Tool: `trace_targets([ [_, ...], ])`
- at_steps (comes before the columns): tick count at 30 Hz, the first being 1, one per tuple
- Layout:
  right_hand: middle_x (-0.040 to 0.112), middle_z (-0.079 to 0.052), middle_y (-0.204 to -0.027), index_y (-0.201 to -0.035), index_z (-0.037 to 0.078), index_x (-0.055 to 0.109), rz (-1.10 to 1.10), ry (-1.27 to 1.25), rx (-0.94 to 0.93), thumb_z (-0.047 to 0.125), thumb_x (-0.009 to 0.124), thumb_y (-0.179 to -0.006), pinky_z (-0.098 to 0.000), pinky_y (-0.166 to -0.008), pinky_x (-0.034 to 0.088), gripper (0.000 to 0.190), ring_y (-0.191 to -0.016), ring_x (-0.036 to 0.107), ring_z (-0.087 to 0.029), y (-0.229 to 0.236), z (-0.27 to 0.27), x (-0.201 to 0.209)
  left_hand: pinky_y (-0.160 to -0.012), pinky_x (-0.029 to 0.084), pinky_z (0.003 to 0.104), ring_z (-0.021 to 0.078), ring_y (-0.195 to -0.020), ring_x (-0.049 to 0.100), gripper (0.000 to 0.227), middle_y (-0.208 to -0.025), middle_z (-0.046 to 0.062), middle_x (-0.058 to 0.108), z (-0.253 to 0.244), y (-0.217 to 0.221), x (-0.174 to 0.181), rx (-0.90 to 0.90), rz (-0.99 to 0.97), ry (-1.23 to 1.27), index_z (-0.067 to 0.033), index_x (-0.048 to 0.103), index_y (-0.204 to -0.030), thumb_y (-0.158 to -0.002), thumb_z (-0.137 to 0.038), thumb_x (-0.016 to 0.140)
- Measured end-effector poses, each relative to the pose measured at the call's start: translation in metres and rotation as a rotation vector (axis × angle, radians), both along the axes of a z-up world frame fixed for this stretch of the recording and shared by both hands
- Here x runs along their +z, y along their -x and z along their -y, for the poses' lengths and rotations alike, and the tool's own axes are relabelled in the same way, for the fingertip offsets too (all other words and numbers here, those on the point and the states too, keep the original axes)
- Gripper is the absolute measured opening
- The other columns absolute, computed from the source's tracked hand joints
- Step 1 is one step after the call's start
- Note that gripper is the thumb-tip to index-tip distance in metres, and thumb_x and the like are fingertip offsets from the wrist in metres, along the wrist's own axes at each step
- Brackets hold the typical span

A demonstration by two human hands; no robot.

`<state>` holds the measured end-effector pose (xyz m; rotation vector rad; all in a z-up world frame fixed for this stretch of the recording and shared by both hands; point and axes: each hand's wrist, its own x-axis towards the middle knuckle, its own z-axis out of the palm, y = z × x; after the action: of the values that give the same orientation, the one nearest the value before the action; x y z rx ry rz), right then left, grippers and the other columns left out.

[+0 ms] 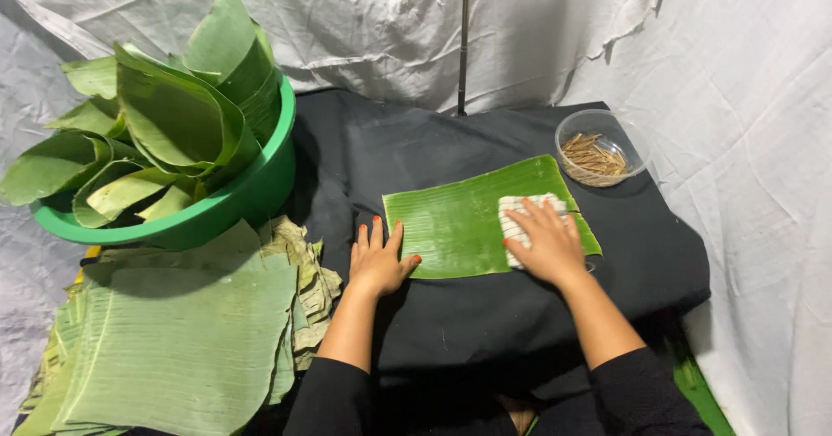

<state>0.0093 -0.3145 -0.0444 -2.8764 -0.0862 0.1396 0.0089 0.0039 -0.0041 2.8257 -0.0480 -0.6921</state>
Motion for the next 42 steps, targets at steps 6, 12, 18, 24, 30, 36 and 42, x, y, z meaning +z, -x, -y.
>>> trace_targets([
  [6,0.033,0.004,-0.167,-0.151,0.049,0.042,0.012,0.040,-0.114,0.061,0.049,-0.095,-0.0684,-0.118,0.019,0.058,-0.156,0.024,-0.034,0.000,0.064,-0.008,-0.127,0.011,0.052,0.0381,-0.158,-0.005,0.079,-0.173,0.013,-0.002,0.000,-0.002,-0.006,0.013,0.007,0.018,-0.0278,0.015,-0.166,-0.101,-0.059,0.047],
  [12,0.031,0.007,-0.169,-0.150,0.049,0.044,-0.012,0.056,-0.146,0.059,0.051,-0.093,-0.0691,-0.119,0.018,0.058,-0.157,0.023,-0.031,0.008,0.116,-0.007,-0.127,0.011,0.053,0.0376,-0.158,-0.004,0.079,-0.173,0.012,-0.002,-0.001,-0.003,-0.008,0.016,0.010,0.015,-0.0290,0.015,-0.165,-0.101,-0.059,0.048],
  [18,0.036,0.007,-0.167,-0.148,0.049,0.048,0.034,-0.003,-0.147,0.061,0.053,-0.092,-0.0635,-0.122,0.020,0.057,-0.157,0.025,-0.029,0.024,0.137,0.003,-0.126,0.011,0.053,0.0386,-0.158,-0.005,0.079,-0.173,0.013,-0.002,-0.002,-0.004,-0.010,0.013,0.012,0.027,-0.0297,0.015,-0.165,-0.100,-0.060,0.049],
  [24,0.038,0.010,-0.165,-0.146,0.051,0.048,0.071,0.001,-0.155,0.064,0.054,-0.091,-0.0590,-0.123,0.021,0.058,-0.156,0.027,-0.025,0.026,0.136,0.000,-0.127,0.013,0.053,0.0398,-0.158,-0.002,0.077,-0.173,0.014,0.001,-0.005,0.000,-0.002,-0.002,0.028,0.055,-0.0329,0.021,-0.164,-0.098,-0.060,0.052],
  [30,0.038,0.010,-0.164,-0.147,0.055,0.046,0.089,0.007,-0.191,0.065,0.052,-0.091,-0.0587,-0.122,0.022,0.057,-0.155,0.028,-0.024,0.024,0.132,-0.001,-0.122,0.029,0.059,0.0541,-0.149,0.024,0.094,-0.166,0.021,0.026,-0.023,0.008,0.012,-0.068,0.164,0.392,-0.0304,0.054,-0.149,-0.064,-0.045,0.093],
  [36,0.037,0.010,-0.165,-0.146,0.056,0.046,0.104,-0.008,-0.206,0.064,0.053,-0.090,-0.0581,-0.122,0.022,0.057,-0.155,0.028,-0.024,0.019,0.137,-0.008,-0.118,0.039,0.049,0.0426,-0.145,0.040,0.083,-0.159,0.013,0.042,-0.030,0.007,0.003,-0.069,0.152,0.307,-0.0316,0.062,-0.142,-0.065,-0.021,0.093],
  [42,0.039,0.009,-0.164,-0.146,0.055,0.047,0.131,-0.010,-0.197,0.063,0.053,-0.090,-0.0576,-0.121,0.022,0.057,-0.155,0.029,-0.024,0.018,0.140,-0.014,-0.114,0.045,0.048,0.0398,-0.142,0.045,0.071,-0.156,0.008,0.046,-0.032,0.002,-0.009,-0.096,0.196,0.257,-0.0399,0.068,-0.132,-0.067,-0.025,0.092],
])
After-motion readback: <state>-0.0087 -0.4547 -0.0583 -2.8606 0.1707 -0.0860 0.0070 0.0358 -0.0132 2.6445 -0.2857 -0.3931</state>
